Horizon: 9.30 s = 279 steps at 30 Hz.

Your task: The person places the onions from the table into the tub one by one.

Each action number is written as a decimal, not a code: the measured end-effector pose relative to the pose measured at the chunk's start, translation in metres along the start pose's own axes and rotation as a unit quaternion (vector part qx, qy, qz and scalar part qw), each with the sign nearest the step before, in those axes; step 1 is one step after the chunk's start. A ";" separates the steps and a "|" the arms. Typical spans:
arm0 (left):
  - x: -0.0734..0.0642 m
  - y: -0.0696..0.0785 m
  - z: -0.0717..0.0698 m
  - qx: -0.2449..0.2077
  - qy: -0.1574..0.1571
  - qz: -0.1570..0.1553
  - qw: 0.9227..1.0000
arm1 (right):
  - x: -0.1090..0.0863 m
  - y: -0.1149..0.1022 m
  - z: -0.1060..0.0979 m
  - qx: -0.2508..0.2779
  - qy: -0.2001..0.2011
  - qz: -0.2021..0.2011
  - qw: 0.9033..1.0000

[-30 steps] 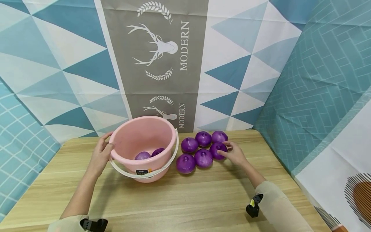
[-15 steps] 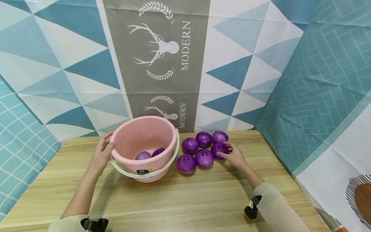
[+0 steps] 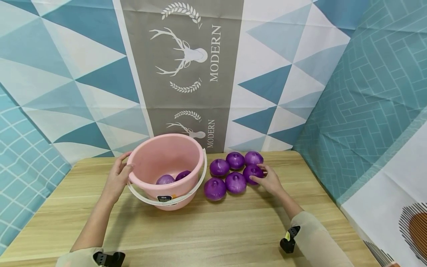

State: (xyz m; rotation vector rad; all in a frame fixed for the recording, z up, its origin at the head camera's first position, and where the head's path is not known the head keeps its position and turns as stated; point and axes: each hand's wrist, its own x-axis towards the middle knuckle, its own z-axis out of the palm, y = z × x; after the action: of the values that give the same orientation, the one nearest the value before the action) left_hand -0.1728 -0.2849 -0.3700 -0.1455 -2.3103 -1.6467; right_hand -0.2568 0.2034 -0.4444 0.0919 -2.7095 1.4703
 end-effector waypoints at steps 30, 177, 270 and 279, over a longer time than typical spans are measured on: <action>-0.001 0.000 0.000 -0.001 -0.004 0.006 1.000 | -0.001 -0.007 -0.024 0.007 0.002 0.022 1.000; 0.000 0.001 0.000 -0.003 -0.008 0.007 1.000 | -0.006 -0.167 -0.013 0.041 -0.066 -0.197 0.977; 0.002 -0.003 0.000 -0.011 -0.002 0.008 1.000 | -0.009 -0.230 0.062 0.075 -0.123 -0.220 0.965; 0.001 -0.002 0.000 -0.008 -0.001 0.009 1.000 | -0.009 -0.234 0.072 0.065 -0.128 -0.229 0.963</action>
State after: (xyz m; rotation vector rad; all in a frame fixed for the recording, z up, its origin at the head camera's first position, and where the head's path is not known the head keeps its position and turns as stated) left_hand -0.1741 -0.2859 -0.3716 -0.1723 -2.2918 -1.6570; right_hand -0.2309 0.0160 -0.2893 0.9051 -2.5145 1.5650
